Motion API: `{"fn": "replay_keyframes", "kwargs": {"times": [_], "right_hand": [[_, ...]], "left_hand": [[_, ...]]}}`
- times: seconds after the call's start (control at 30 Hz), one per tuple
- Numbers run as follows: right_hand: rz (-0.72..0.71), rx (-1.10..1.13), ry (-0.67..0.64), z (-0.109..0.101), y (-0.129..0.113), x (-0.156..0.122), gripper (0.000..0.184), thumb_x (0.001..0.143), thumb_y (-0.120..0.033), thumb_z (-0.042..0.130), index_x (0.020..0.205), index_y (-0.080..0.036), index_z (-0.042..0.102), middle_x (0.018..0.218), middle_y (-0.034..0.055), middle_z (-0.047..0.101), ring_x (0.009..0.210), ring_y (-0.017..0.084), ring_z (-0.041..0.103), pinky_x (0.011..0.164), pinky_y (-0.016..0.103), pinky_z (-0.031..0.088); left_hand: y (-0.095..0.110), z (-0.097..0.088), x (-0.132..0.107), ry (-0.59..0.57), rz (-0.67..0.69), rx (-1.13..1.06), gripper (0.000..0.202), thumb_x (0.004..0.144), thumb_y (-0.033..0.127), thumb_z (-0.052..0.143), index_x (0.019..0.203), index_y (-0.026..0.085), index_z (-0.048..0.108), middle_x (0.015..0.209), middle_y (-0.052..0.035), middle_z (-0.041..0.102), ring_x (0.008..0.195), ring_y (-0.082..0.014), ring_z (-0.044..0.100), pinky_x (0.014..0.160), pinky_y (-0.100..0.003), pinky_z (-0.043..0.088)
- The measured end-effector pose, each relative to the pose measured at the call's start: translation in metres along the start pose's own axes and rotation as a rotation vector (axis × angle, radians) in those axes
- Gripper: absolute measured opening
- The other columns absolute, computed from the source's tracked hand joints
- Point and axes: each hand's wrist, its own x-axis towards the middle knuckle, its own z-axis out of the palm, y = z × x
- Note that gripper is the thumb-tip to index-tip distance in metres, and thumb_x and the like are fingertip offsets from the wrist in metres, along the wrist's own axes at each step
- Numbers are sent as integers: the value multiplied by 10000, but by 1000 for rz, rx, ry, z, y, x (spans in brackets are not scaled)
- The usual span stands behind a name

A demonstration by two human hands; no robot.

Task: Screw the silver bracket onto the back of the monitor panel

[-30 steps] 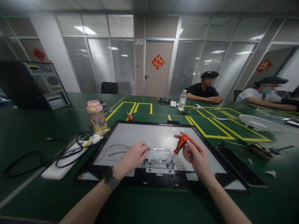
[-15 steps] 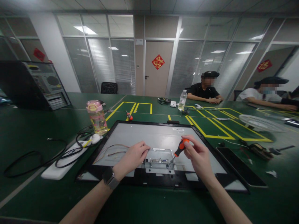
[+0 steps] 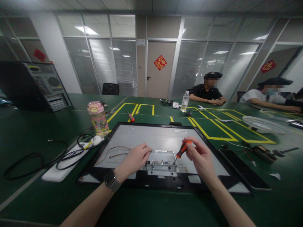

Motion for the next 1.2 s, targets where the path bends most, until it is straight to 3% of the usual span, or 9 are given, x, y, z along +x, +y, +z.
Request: {"fn": "replay_keyframes", "kwargs": {"times": [0.2,0.3,0.5,0.67,0.93,1.03,1.2], "right_hand": [[26,16,-76,3,-5,-1,288,884,-342,553,1155,-283,630,1051,74,665,409,35,318,361,210,242],[34,40,-89,3,-3,-1,234,882,-336,568,1086,-266,659,1008,62,655,412,25,334,374,210,251],[48,116,4,0,0,1,106,777,-299,712,867,-244,709,872,0,587,426,2,364,385,186,235],[66,100,-4,1,-1,2,270,841,-331,635,1096,-248,672,932,70,673,419,22,328,377,201,250],[19,16,-63,1,1,0,297,904,-340,531,1172,-254,625,1089,96,666,408,38,345,385,230,282],[27,25,-65,1,1,0,289,892,-342,553,1155,-251,631,1038,88,675,402,33,346,388,228,283],[50,22,3,1,0,1,178,787,-319,687,931,-215,684,779,14,643,397,34,366,374,205,283]], "left_hand": [[1,0,1,-4,-1,22,253,948,193,407,1058,207,634,947,-32,594,834,-154,601,766,-253,466],[1,0,1,-10,1,15,254,949,194,406,1066,207,631,952,-31,593,832,-153,601,772,-253,466],[1,-1,0,-11,-6,11,262,950,195,399,1073,212,630,962,-32,591,840,-155,601,773,-255,469],[3,-3,0,-14,-4,2,260,948,195,402,1061,211,635,958,-33,593,849,-158,599,789,-261,469],[4,-4,1,-27,-12,18,271,950,191,392,1062,201,639,953,-42,602,843,-161,601,787,-271,473],[4,-4,1,-29,-13,18,266,950,190,395,1064,202,636,960,-43,601,848,-159,601,795,-271,472],[7,-5,0,-26,-8,21,260,950,189,401,1060,197,637,958,-39,595,850,-160,598,783,-266,472]]}}
